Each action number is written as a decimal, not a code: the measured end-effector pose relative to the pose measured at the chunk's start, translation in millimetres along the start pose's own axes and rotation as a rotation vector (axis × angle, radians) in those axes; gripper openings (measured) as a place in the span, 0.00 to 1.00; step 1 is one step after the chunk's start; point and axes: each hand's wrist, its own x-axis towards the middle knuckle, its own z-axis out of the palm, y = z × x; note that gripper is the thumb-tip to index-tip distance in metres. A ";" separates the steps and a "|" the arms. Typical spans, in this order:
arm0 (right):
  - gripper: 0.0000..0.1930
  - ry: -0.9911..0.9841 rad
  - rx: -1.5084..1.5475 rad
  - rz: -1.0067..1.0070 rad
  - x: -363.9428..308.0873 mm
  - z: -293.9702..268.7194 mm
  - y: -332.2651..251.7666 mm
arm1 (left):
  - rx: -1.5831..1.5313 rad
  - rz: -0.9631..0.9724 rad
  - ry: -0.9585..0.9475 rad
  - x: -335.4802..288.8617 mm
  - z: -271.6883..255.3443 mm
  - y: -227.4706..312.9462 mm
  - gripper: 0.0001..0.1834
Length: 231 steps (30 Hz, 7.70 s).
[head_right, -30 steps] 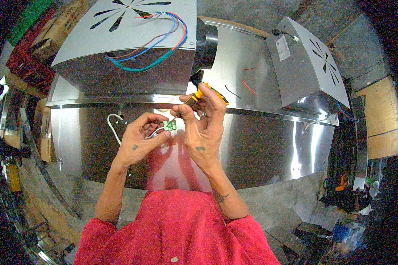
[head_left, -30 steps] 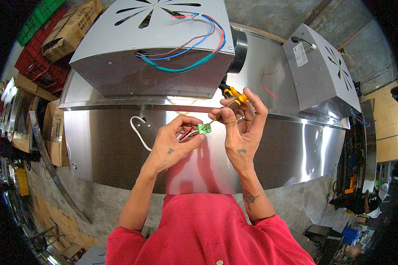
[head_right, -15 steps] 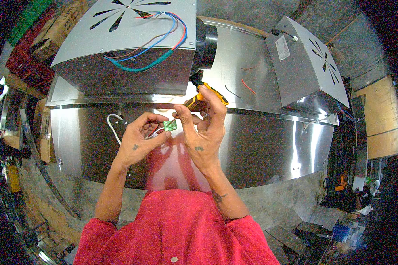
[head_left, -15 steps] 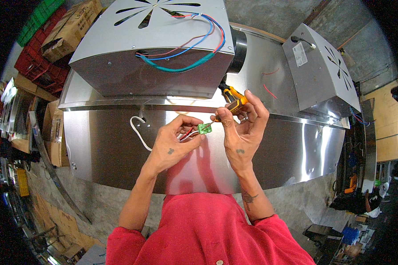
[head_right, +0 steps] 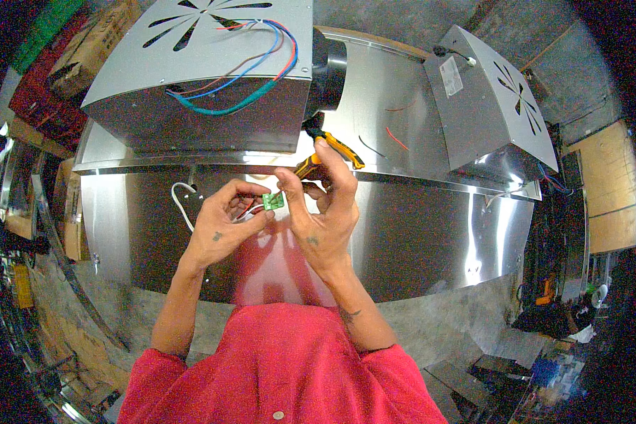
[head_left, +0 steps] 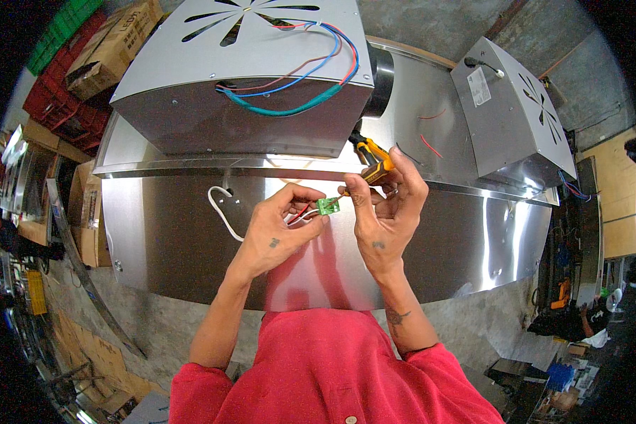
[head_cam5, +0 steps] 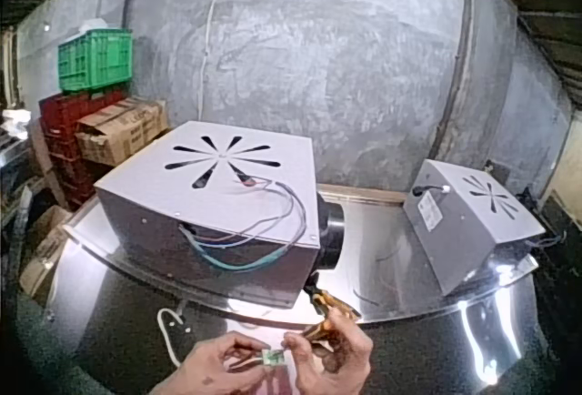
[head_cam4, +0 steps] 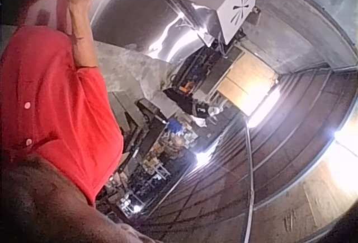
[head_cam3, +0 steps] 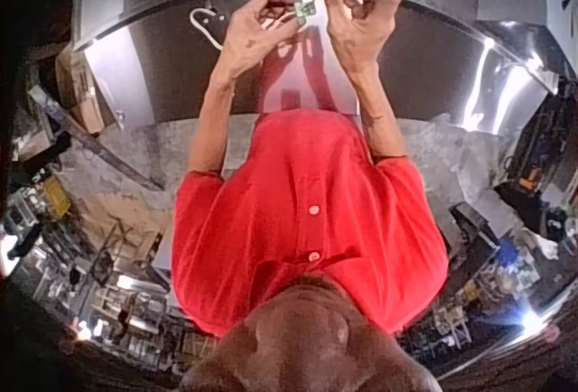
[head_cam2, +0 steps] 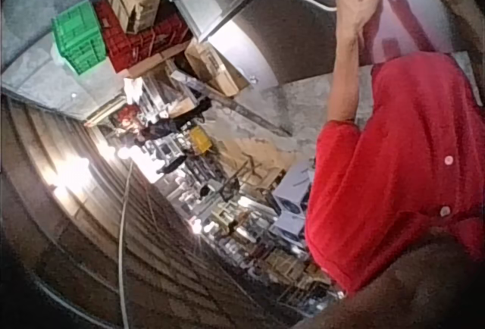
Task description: The person strips insulation from red and white wires using pliers, then inserts the exposed ends into a green terminal block and tightens the screws with a screwdriver. The person repeats this process for additional wires, securing each connection in the terminal block.
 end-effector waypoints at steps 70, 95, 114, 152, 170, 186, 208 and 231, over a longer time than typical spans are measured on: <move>0.37 -0.434 0.087 -0.090 -3.1 -8.3 3.7 | -0.014 -0.100 -0.035 -6.1 -5.0 2.6 0.17; 0.35 -0.430 0.067 -0.059 -2.2 -11.8 -2.2 | -0.007 -0.112 -0.040 -4.1 -4.6 0.4 0.17; 0.35 -0.397 0.074 -0.059 -5.1 -14.3 0.8 | -0.073 -0.116 -0.035 -2.9 -4.6 -5.4 0.18; 0.31 -0.257 0.188 0.770 -15.8 -10.0 -11.6 | -0.068 -0.058 -0.047 1.2 -12.4 10.3 0.18; 0.29 -0.276 0.119 0.781 -16.1 -15.9 -2.7 | -0.133 -0.114 -0.055 2.9 -26.3 14.5 0.20; 0.31 -0.283 0.389 0.845 -16.7 -18.7 1.7 | -0.309 -0.179 -0.083 4.9 -34.3 9.4 0.09; 0.32 -0.248 0.415 0.846 -15.6 -15.8 -0.3 | -0.077 -0.034 -0.013 -0.1 -26.6 15.7 0.11; 0.32 -0.329 0.329 0.812 -11.0 -19.7 -0.2 | 0.240 -0.039 -0.092 2.4 -31.1 42.3 0.12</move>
